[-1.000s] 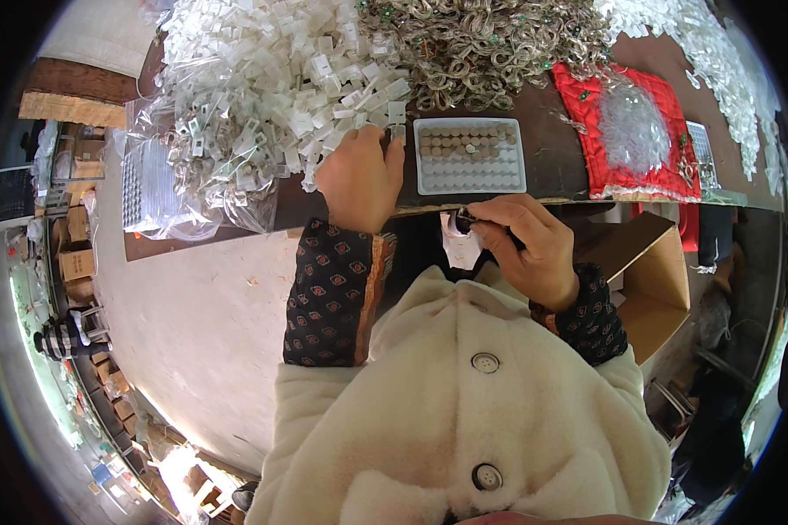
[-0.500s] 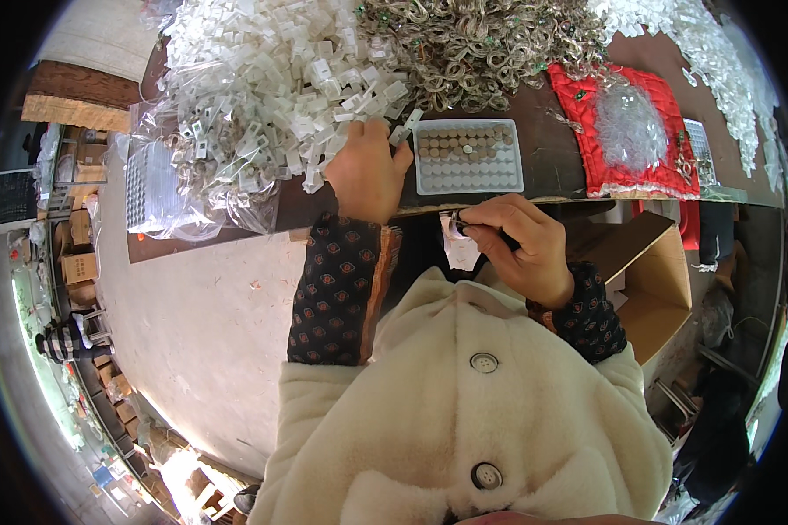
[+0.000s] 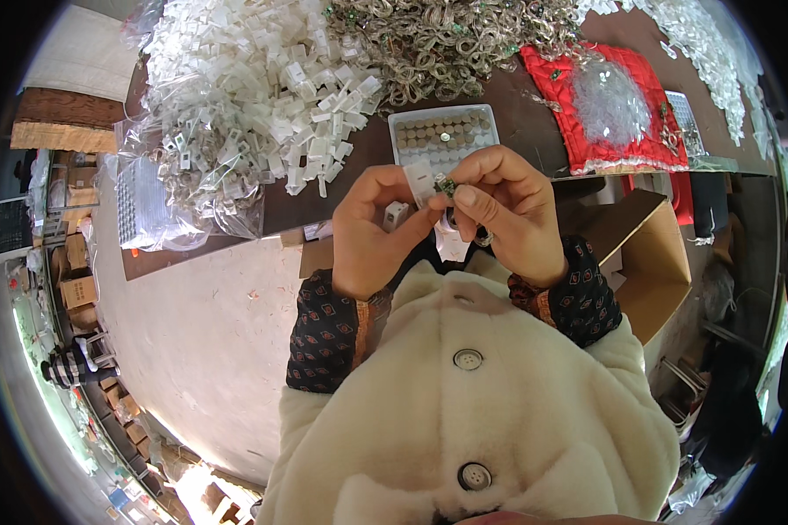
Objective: The person assembles small LED light units by inserting a bulb into a white plastic housing and placing a metal contact into a tray. The person repeatedly picks up a housing, inserts a bulb, and places the contact into a compartmentalized tray on the table.
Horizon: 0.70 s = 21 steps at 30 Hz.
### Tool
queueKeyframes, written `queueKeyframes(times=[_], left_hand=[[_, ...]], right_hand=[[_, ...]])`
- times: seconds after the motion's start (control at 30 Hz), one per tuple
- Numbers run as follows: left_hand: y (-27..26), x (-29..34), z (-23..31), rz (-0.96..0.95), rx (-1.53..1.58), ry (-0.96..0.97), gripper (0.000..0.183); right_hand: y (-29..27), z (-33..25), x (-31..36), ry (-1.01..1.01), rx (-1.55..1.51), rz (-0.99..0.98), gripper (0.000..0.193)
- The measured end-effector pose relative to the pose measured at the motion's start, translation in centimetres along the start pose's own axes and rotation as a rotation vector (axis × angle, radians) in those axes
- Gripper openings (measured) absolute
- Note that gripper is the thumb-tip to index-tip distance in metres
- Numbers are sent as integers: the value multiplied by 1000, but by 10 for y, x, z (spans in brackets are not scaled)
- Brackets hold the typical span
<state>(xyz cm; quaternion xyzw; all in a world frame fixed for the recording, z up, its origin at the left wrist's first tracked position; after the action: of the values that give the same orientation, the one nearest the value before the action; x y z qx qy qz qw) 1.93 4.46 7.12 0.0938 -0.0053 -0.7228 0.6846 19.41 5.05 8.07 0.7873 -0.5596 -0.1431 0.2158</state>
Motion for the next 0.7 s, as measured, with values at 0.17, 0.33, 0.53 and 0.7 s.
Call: queueKeyframes(times=[0.17, 0.33, 0.53, 0.7], left_hand=[[-5, 13, -7, -93, 95, -85, 29], [-8, 22, -16, -39, 220, -153, 30], [0, 28, -13, 110, 75, 13, 30], [2, 31, -13, 148, 97, 68, 32]], right_hand=[[1, 2, 3, 46, 15, 6, 12], [2, 2, 7, 46, 100, 37, 13], [11, 6, 13, -171, 528, 190, 13], [13, 7, 14, -229, 547, 171, 14]])
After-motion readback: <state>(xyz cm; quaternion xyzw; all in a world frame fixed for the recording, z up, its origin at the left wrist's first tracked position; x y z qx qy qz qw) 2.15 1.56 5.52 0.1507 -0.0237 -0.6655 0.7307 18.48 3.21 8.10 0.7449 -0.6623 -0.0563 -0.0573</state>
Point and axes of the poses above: each hand's wrist, its own x-axis away from the middle knuckle, its own y-axis out of the palm, z = x × y, the point moved 1 cm from there along -x, towards the middle knuckle, and after that the axes turned 6 degrees about y, right-handed, at the moved point
